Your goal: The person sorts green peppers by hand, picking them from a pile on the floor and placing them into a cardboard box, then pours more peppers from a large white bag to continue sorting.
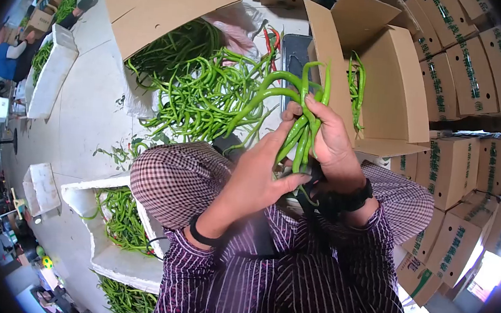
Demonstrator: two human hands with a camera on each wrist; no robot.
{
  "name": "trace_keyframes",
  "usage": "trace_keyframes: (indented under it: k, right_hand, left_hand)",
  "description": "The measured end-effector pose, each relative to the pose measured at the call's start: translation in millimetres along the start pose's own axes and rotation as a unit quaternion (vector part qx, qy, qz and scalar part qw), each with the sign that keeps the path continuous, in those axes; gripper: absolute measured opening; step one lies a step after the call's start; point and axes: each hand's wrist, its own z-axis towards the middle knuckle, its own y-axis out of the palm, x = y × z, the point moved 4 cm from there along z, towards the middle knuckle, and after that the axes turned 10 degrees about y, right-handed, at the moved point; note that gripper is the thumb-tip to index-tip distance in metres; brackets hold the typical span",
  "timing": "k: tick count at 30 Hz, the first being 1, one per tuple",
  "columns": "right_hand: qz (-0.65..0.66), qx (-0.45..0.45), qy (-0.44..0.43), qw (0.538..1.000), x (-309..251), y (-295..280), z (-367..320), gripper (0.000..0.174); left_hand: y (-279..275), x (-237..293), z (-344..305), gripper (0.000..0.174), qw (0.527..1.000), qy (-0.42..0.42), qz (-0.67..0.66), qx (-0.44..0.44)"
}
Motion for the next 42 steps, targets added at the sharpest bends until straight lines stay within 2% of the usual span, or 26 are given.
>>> trace_keyframes:
  k: [1,3,4,5,6,9,11,13,19,21,22,23,24,25,27,28,29,31,32,33,35,36,38,40,42]
  right_hand:
    - [-0.002,0.002,-0.002,1.000,-1.2,0.2,-0.3,0.032]
    - [0.109,-0.132,-0.019,0.985,-6.0,12.0,-1.7,0.031]
    - [0.146,-0.127,0.006,0.981,-7.8,19.0,-6.2,0.034]
    - [0.144,-0.125,0.004,0.982,-11.5,18.2,-7.0,0.034]
    - [0.166,-0.144,0.004,0.975,-16.6,17.5,-7.8,0.036]
    - [0.212,-0.169,0.000,0.963,-26.8,16.0,-10.4,0.040]
    - [0.204,-0.184,-0.006,0.961,-31.8,13.5,-11.8,0.041]
    - [0.197,-0.183,-0.013,0.963,-34.0,18.0,-13.6,0.041]
    - [0.179,-0.152,-0.028,0.972,-34.8,16.4,-10.0,0.046]
    - [0.164,-0.205,-0.018,0.965,-34.2,18.0,-10.6,0.052]
    - [0.165,-0.205,-0.017,0.965,-33.1,19.8,-12.8,0.052]
    - [0.094,-0.141,-0.045,0.984,-32.4,18.7,-15.6,0.055]
    - [0.021,-0.077,-0.072,0.994,-32.4,21.6,-18.4,0.059]
    - [0.022,-0.079,-0.071,0.994,-30.4,27.9,-19.9,0.059]
    - [-0.034,-0.047,-0.080,0.995,-27.4,35.1,-21.8,0.060]
    - [-0.055,-0.106,-0.048,0.992,-26.6,31.6,-17.4,0.057]
    - [-0.055,-0.107,-0.049,0.991,-23.3,23.5,-14.6,0.057]
    - [-0.128,-0.057,-0.048,0.989,-19.3,18.5,-14.7,0.061]
    - [-0.115,-0.046,-0.027,0.992,-21.1,15.8,-21.5,0.051]
    - [-0.116,-0.045,-0.027,0.992,-22.6,11.0,-22.2,0.051]
    - [-0.056,-0.021,-0.039,0.997,-25.7,-7.7,-19.8,0.039]
    - [-0.010,-0.056,-0.044,0.997,-27.5,-9.9,-18.0,0.031]
    - [0.014,-0.067,-0.046,0.997,-32.7,-7.3,-17.7,0.032]
    - [0.050,-0.089,-0.052,0.993,-39.2,-2.0,-19.9,0.036]
    - [0.057,-0.107,-0.070,0.990,-46.4,2.2,-22.3,0.041]
  left_hand:
    - [-2.1,4.7,-0.5,0.075,1.000,0.002,-0.003,-0.001]
    - [-6.8,8.5,-4.8,0.064,0.986,-0.069,-0.151,0.020]
    - [-5.3,3.0,-9.6,0.053,0.963,-0.100,-0.238,0.076]
    - [-11.7,3.5,-14.0,0.036,0.956,-0.142,-0.239,0.090]
    - [-16.6,-6.3,-16.7,0.029,0.937,-0.136,-0.290,0.137]
    - [-23.9,-23.2,-17.4,0.033,0.848,-0.150,-0.412,0.297]
    - [-24.2,-24.9,-18.1,0.028,0.834,-0.162,-0.432,0.302]
    - [-18.5,-24.7,-17.3,0.026,0.855,-0.165,-0.414,0.265]
    - [-9.7,-23.5,-14.2,0.027,0.865,-0.157,-0.419,0.226]
    - [-9.5,-22.9,-11.0,0.028,0.869,-0.154,-0.414,0.224]
    - [-7.2,-22.0,-7.8,0.030,0.883,-0.171,-0.397,0.183]
    - [-4.4,-19.7,-6.9,0.032,0.895,-0.188,-0.379,0.143]
    - [0.2,-14.4,-6.9,0.024,0.889,-0.208,-0.385,0.136]
    - [0.7,-16.0,-9.0,0.024,0.890,-0.207,-0.383,0.137]
    - [-1.5,-17.9,-10.9,0.020,0.922,-0.182,-0.309,0.144]
    - [-7.6,-9.6,-10.9,0.018,0.935,-0.180,-0.247,0.180]
    - [-10.2,-7.8,-11.7,0.018,0.935,-0.179,-0.246,0.180]
    - [-29.4,0.6,-14.5,0.017,0.947,-0.119,-0.159,0.254]
    - [-38.5,9.0,-18.3,0.018,0.948,-0.118,-0.117,0.271]
    - [-49.5,21.2,-22.2,0.019,0.945,-0.110,-0.083,0.297]
    - [-81.7,27.7,-44.3,0.018,0.927,-0.059,0.002,0.369]
    - [-99.2,27.6,-57.4,0.020,0.904,-0.035,-0.028,0.424]
    - [-140.6,30.4,-88.0,0.022,0.873,-0.059,0.071,0.479]
    - [-188.1,11.8,-135.9,0.023,0.862,-0.059,0.119,0.489]
    - [-220.3,-11.1,-181.5,0.024,0.842,-0.129,0.195,0.486]
